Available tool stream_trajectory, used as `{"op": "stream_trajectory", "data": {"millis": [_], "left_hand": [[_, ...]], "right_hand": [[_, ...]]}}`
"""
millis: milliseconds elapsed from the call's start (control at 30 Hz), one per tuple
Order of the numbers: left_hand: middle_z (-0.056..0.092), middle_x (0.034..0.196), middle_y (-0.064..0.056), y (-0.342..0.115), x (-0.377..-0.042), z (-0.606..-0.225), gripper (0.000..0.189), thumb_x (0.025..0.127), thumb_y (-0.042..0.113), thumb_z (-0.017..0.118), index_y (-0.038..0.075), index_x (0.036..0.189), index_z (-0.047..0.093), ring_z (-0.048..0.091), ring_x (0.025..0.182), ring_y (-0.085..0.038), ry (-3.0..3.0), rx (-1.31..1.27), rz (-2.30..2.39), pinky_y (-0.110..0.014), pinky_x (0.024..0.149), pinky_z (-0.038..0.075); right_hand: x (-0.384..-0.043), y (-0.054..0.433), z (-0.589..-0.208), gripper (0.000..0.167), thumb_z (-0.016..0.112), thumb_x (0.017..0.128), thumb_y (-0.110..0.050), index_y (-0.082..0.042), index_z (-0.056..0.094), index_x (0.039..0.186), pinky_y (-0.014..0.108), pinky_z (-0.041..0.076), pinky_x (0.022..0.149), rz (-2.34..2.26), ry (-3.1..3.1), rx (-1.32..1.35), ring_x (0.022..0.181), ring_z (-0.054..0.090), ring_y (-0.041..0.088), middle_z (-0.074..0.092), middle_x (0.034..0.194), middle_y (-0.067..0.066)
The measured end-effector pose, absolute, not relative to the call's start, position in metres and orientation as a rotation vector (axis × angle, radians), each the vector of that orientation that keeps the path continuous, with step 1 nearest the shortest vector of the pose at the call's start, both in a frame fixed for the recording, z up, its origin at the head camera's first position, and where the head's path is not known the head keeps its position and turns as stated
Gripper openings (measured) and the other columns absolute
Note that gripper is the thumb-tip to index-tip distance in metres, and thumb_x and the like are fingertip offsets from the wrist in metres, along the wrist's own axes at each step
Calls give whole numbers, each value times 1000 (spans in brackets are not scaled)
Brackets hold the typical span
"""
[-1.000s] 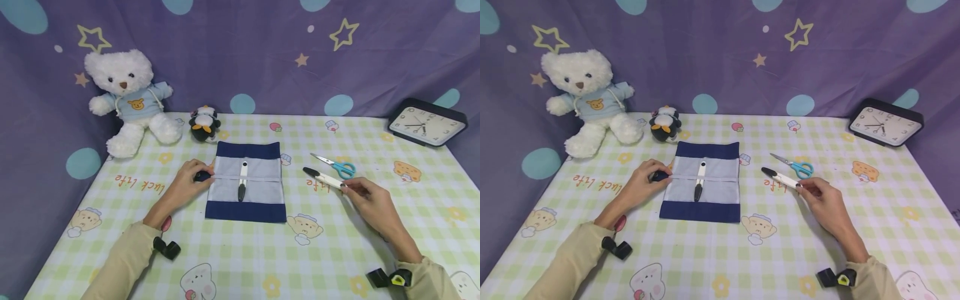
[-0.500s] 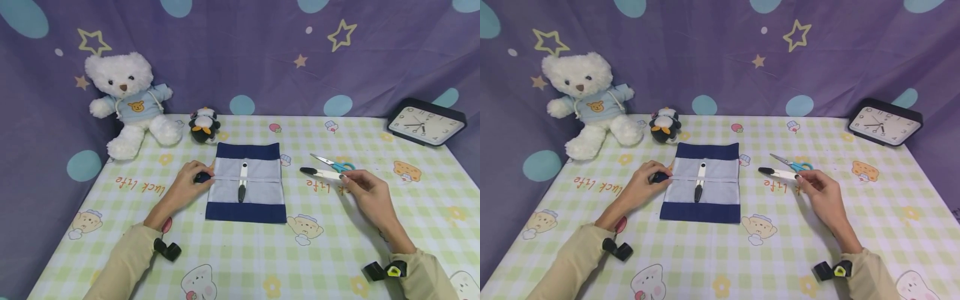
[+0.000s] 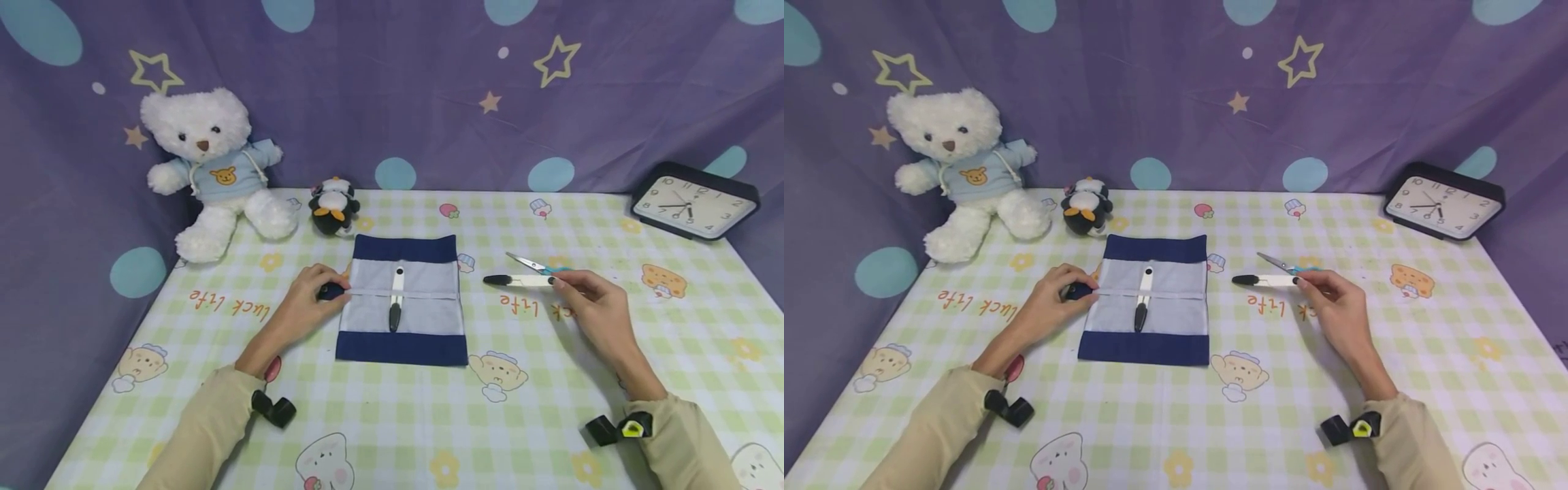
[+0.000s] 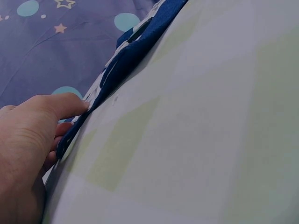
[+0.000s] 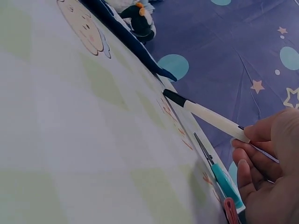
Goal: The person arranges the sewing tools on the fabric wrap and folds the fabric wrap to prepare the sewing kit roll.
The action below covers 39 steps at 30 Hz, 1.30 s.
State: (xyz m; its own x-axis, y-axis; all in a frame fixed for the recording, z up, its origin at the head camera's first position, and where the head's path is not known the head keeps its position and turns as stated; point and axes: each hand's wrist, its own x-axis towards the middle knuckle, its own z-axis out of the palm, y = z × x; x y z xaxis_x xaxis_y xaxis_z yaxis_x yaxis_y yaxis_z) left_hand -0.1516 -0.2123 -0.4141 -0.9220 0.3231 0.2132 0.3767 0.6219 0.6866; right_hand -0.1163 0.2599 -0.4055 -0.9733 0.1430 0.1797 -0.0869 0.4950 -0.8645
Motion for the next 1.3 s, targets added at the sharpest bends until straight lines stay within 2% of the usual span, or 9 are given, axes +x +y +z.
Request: {"op": "stream_trajectory", "data": {"millis": [233,400,433,600,667,1033,1300], "left_hand": [[62,115,-4,-212,-152,-415,12,95,19,78,14,106,76,51,108,-26,-2766,-591,-1204,-47,92,41],[62,115,-5,-212,-152,-414,13,95,20,78,14,106,76,51,107,-26,-2770,-594,-1203,-47,91,41],[62,115,-5,-212,-152,-414,13,95,20,78,14,106,76,51,107,-26,-2771,-594,-1203,-47,91,41],[62,115,-6,-212,-151,-413,13,95,20,78,13,106,76,52,106,-27,-2769,-600,-1202,-47,90,42],[63,115,-6,-212,-151,-413,13,95,19,78,13,106,76,52,106,-27,-2767,-601,-1202,-47,90,42],[62,115,-5,-211,-151,-413,13,94,19,79,14,106,76,52,106,-27,-2764,-605,-1204,-47,90,42],[63,114,-6,-211,-151,-414,13,94,17,79,13,105,77,53,105,-28,-2750,-616,-1191,-47,89,43]], "right_hand": [[-125,255,-407,29,69,102,-20,3,72,120,17,47,65,1569,-2458,-57,81,66,10,73,102,-14],[-131,252,-407,30,68,103,-21,2,71,122,16,47,71,1611,-2443,-37,87,67,10,73,107,-11],[-132,251,-406,30,68,103,-21,2,71,122,16,47,68,1621,-2439,-37,86,66,10,73,107,-9],[-137,245,-403,32,69,103,-23,1,72,122,18,46,71,1684,-2414,-31,87,64,11,74,105,-5],[-140,243,-402,31,69,103,-23,1,72,122,18,46,75,1696,-2409,-24,89,64,11,74,105,-6],[-152,229,-398,28,70,101,-17,5,73,118,16,48,81,1773,-2316,39,92,65,5,75,101,-9],[-159,221,-398,28,69,101,-12,9,70,119,17,48,81,1807,-2298,41,91,65,6,75,100,-9]]}}
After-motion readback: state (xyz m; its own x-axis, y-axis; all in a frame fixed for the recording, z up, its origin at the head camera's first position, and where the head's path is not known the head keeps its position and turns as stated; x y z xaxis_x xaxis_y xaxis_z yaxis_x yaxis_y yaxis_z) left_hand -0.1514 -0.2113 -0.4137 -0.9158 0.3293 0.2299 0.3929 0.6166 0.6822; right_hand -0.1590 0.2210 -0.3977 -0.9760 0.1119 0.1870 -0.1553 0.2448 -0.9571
